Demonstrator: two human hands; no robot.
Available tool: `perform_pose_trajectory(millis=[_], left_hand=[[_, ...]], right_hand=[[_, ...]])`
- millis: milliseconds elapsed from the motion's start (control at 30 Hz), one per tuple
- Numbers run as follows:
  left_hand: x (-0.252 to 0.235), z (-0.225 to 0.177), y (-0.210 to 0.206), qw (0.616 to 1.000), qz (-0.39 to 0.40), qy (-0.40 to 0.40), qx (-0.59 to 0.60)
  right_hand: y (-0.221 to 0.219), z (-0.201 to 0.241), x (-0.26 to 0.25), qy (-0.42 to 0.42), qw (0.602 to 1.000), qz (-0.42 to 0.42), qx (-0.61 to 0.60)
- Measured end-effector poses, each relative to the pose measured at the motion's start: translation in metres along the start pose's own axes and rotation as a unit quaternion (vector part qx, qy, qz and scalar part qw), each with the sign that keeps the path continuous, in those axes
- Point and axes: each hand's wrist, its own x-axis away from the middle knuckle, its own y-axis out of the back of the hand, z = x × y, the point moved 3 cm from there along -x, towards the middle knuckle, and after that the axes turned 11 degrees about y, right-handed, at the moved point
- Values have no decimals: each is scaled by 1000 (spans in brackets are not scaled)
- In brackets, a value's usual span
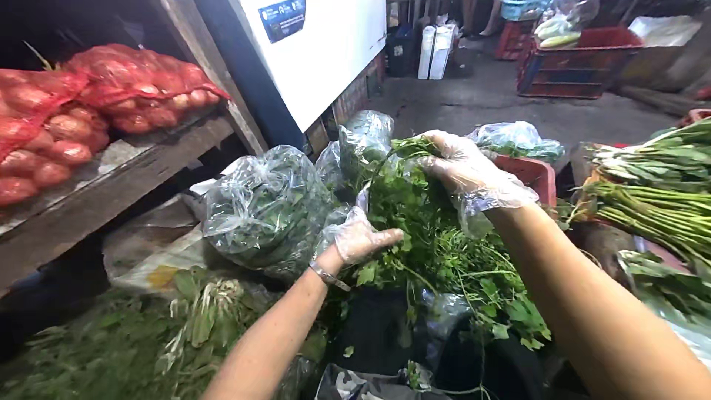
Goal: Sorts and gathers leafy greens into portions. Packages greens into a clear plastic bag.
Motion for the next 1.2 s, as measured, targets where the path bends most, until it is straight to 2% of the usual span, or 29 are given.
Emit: perform_pose_trajectory(millis=[67,167,267,333,400,467,500,533,600,700,733,767,833,933,1000,1033,1133,1200], left_hand=[[-10,9,2,999,-24,12,30],[-25,22,25,998,-41,10,37],[-23,20,36,1000,-28,1,-5],[-27,27,27,998,-11,21,50],[-30,31,7,979,-3,48,199],[-30,26,-13,910,16,66,409],[-27,21,-21,872,17,80,482],[-23,14,-28,848,6,92,522],[-19,5,-37,826,-17,90,556],[-22,2,-39,842,-38,68,534],[-24,2,-34,853,-46,70,515],[-26,3,-24,866,-57,69,491],[-35,5,6,901,-85,31,424],[-48,-6,57,972,-122,-62,189],[-52,-17,74,987,-98,-121,29],[-53,-23,77,985,-89,-148,-26],[-53,-35,82,972,-72,-167,-147],[-44,-47,93,967,-88,-170,-171]], right_hand=[[0,4,3,-47,996,71,-23],[12,3,15,-122,976,179,-29],[17,-6,15,-149,944,269,118],[17,-9,6,-146,915,278,254],[12,-27,3,-53,931,148,328],[-1,-37,3,63,936,-44,344],[-10,-38,3,122,926,-140,330],[-19,-37,2,162,914,-213,306],[-33,-36,0,204,893,-310,254],[-43,-36,-1,201,890,-373,169],[-41,-36,0,177,909,-344,156],[-36,-35,2,138,938,-276,157],[-17,-34,3,53,980,-90,169],[19,-19,-1,-32,976,91,197],[38,3,-3,-84,966,120,211],[47,7,-5,-81,966,115,217],[68,13,-10,-35,960,131,245],[78,17,-15,10,954,145,263]])
